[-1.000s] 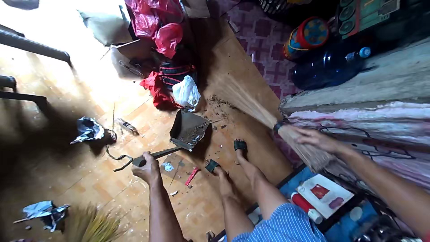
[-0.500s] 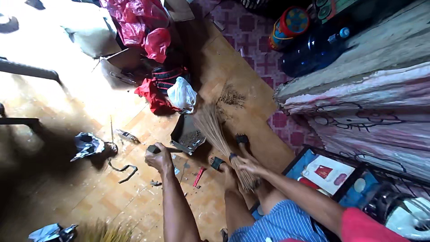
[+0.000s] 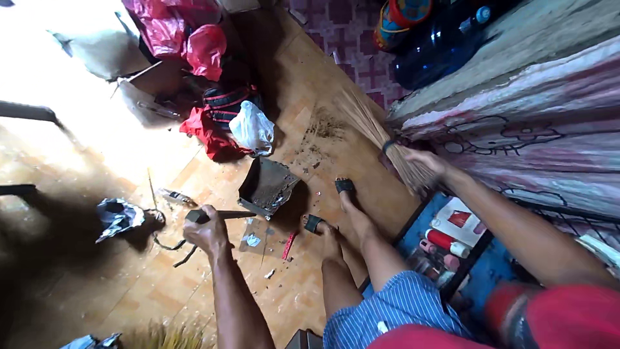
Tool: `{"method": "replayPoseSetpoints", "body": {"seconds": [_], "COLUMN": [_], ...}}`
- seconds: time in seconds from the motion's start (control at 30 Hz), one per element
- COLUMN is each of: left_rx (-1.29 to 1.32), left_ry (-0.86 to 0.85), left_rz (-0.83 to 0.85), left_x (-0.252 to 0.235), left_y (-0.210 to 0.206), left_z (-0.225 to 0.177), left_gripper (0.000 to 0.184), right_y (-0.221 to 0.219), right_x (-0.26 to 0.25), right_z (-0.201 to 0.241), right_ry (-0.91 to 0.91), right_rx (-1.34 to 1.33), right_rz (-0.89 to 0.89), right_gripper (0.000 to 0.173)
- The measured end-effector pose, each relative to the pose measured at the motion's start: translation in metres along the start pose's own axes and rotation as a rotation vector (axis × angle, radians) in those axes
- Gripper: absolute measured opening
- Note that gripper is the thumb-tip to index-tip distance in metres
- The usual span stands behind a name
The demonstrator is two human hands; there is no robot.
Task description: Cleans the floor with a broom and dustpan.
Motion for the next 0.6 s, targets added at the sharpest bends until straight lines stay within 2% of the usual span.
{"method": "replayPoseSetpoints", "body": {"seconds": [0.1,0.17,0.2,0.3,0.37,0.47,0.53,0.6], "left_rx": [-0.052,-0.061,-0.071,-0.076,-0.084,-0.104,-0.109,-0.104], "left_ry": [-0.018,-0.033,-0.058,-0.114,-0.110,-0.113,-0.109,-0.117], "left_rz": [0.024,0.062,0.080,0.074,0.070,0.073,0.073,0.069], "left_x": [0.004,0.009,0.012,0.017,0.016,0.009,0.007,0.007], "left_y": [-0.003,-0.016,-0.024,-0.044,-0.047,-0.045,-0.045,-0.044], "left_z": [-0.013,-0.020,-0.021,-0.020,-0.019,-0.021,-0.021,-0.017], "left_gripper": [0.051,0.050,0.049,0.043,0.043,0.044,0.043,0.042], "right_y": [-0.030,-0.082,-0.118,-0.228,-0.264,-0.258,-0.229,-0.191], "right_x": [-0.079,-0.112,-0.111,-0.044,0.026,0.108,0.143,0.165], "right_z": [0.004,-0.011,-0.020,-0.052,-0.059,-0.047,-0.039,-0.035], "right_ry": [-0.059,0.020,-0.009,-0.153,-0.146,-0.115,-0.137,-0.092], "right_rx": [-0.150,-0.096,-0.056,0.027,-0.060,-0.170,-0.231,-0.254], "right_rz": [-0.146,-0.179,-0.100,0.198,0.338,0.477,0.512,0.470], "right_gripper": [0.045,0.043,0.043,0.049,0.051,0.061,0.061,0.061]}}
Point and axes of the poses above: each hand's wrist, its own x-axis away from the middle knuckle, its own y-axis out of the back of the hand, z = x × y, the point moved 6 cm from there along -x, towards the middle knuckle, and after that the axes turned 9 degrees about x, right-handed, at the moved point
